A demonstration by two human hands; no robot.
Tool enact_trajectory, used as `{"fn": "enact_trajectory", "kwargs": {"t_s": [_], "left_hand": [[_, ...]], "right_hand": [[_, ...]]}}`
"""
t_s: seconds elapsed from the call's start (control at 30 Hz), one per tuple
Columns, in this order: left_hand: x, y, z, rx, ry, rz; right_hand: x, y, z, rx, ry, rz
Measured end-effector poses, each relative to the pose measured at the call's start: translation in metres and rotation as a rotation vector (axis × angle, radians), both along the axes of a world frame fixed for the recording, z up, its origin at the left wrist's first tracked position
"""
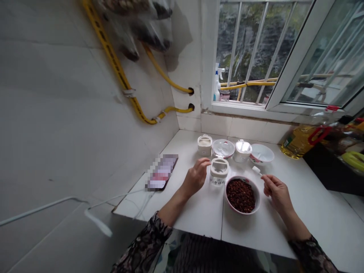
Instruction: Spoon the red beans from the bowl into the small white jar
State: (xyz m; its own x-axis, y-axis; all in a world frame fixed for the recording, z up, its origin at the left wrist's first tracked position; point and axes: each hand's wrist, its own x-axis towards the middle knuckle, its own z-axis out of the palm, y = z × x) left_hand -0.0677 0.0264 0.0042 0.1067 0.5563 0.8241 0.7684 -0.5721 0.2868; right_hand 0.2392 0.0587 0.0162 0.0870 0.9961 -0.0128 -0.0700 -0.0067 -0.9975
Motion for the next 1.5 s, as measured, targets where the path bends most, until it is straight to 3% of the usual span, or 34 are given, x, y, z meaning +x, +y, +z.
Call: {"fn": "enact_trajectory", "kwargs": {"t_s": [0.2, 0.37, 0.6, 1.03, 1.17, 1.37, 1.5], "left_hand": [[0.002, -0.005, 0.004, 0.033, 0.115, 0.024], [0.007, -0.011, 0.004, 0.049, 0.157, -0.067], [0.022, -0.022, 0.003, 0.210, 0.293, -0.213], [0.032, -0.021, -0.006, 0.136, 0.414, -0.374], [0.033, -0.020, -0.009, 0.108, 0.420, -0.397], [0.035, -0.019, -0.008, 0.116, 0.396, -0.412], [0.035, -0.019, -0.008, 0.104, 0.397, -0.399]], "right_hand": [[0.003, 0.000, 0.000, 0.023, 0.031, 0.041], [0.004, -0.001, 0.002, 0.098, 0.042, 0.118], [0.002, 0.000, 0.000, 0.185, 0.048, 0.128], [0.007, -0.004, 0.010, 0.275, 0.098, 0.139], [0.006, -0.003, 0.021, 0.376, -0.061, 0.216], [-0.001, 0.006, 0.057, 0.643, -0.621, 0.414], [-0.015, 0.007, 0.061, 0.751, -0.862, 0.568]]}}
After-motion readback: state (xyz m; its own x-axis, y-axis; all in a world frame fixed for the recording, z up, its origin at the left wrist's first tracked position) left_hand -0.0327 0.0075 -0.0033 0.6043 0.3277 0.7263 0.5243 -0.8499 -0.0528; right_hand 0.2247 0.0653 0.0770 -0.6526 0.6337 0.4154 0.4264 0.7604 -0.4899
